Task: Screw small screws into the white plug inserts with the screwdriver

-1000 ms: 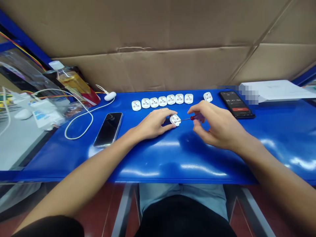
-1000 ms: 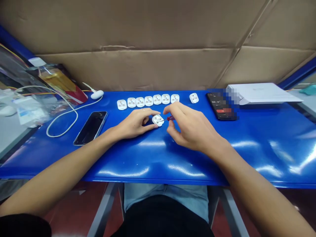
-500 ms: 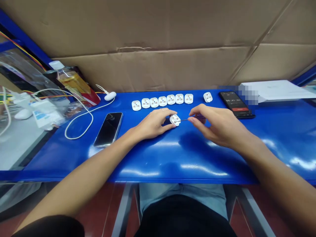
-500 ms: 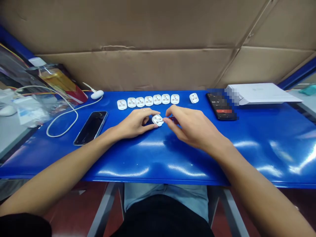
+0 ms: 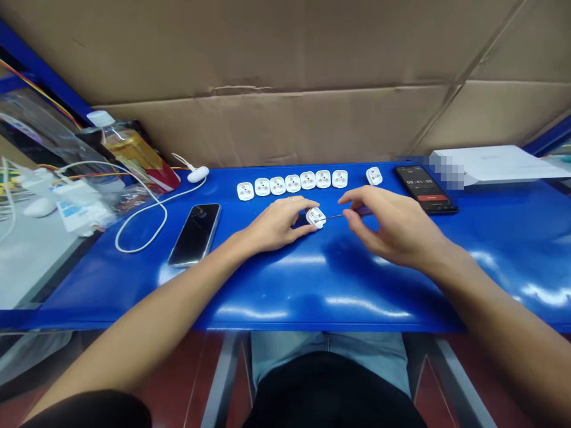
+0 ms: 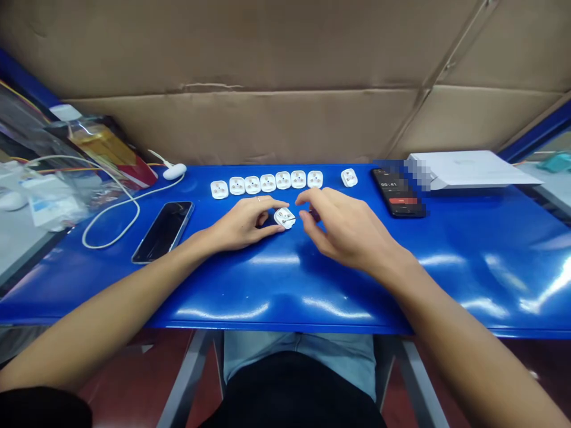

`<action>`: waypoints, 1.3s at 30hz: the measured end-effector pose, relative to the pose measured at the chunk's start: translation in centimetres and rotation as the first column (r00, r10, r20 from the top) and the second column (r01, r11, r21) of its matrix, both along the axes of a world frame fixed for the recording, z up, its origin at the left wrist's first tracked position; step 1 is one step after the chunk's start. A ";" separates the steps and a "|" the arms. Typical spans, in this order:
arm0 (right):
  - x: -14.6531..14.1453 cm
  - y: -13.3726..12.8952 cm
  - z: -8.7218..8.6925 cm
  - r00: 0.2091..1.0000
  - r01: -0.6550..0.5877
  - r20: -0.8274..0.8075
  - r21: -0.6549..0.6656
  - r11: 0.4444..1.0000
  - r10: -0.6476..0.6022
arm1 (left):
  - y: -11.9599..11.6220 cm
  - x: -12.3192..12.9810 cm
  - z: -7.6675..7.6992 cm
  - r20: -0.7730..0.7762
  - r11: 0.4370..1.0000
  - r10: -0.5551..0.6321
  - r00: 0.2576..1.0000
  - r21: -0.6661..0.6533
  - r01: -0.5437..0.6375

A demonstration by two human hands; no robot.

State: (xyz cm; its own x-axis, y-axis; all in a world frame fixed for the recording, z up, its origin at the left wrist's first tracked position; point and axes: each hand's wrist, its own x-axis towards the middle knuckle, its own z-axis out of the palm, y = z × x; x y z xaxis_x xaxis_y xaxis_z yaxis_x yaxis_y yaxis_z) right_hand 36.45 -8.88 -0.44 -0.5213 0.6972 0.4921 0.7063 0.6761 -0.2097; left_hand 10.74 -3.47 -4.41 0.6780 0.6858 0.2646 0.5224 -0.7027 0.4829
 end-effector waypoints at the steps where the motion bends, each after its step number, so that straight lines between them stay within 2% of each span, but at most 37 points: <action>1: 0.0 0.0 0.0 1.000 -0.018 -0.012 0.001 1.000 0.018 | 0.0 0.0 0.0 0.001 1.000 -0.003 1.000 0.002 0.003; 4: -0.1 -0.1 0.2 0.999 -0.038 -0.002 -0.011 0.999 0.038 | 0.1 -0.1 -0.1 0.008 1.000 -0.010 1.000 0.007 0.010; 9: -0.1 0.0 0.0 0.997 0.071 0.035 -0.004 0.997 -0.071 | 0.1 -0.1 -0.1 0.010 1.000 -0.005 1.000 0.014 0.005; 15: -0.1 -0.1 0.1 0.999 -0.037 0.002 -0.020 0.999 0.037 | 0.1 -0.1 -0.1 0.008 1.000 -0.006 1.000 0.004 0.006; 26: 0.0 0.3 -0.3 0.998 -0.002 0.061 -0.094 0.996 0.007 | 0.0 -0.1 0.1 0.013 1.000 -0.020 1.000 -0.011 0.020; 32: 0.0 0.3 0.4 0.997 -0.038 -0.062 -0.048 0.998 0.035 | 0.0 -0.1 0.0 0.000 1.000 -0.017 1.000 0.000 0.017; 36: -0.4 0.0 0.6 0.968 -0.040 -0.250 -0.101 0.994 0.013 | 0.0 -0.1 0.0 0.008 1.000 -0.019 1.000 0.002 0.019; 39: -0.6 0.0 0.4 0.952 -0.054 -0.306 -0.128 0.990 0.012 | 0.0 -0.1 0.0 0.013 1.000 -0.027 1.000 -0.002 0.027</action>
State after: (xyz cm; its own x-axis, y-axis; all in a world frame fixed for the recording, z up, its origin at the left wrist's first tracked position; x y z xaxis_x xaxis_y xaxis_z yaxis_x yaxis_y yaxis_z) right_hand 35.83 -8.93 -0.06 -0.3860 0.7521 0.5342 0.5728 0.6493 -0.5003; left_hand 10.62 -3.45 -4.46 0.6928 0.6679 0.2721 0.4971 -0.7156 0.4907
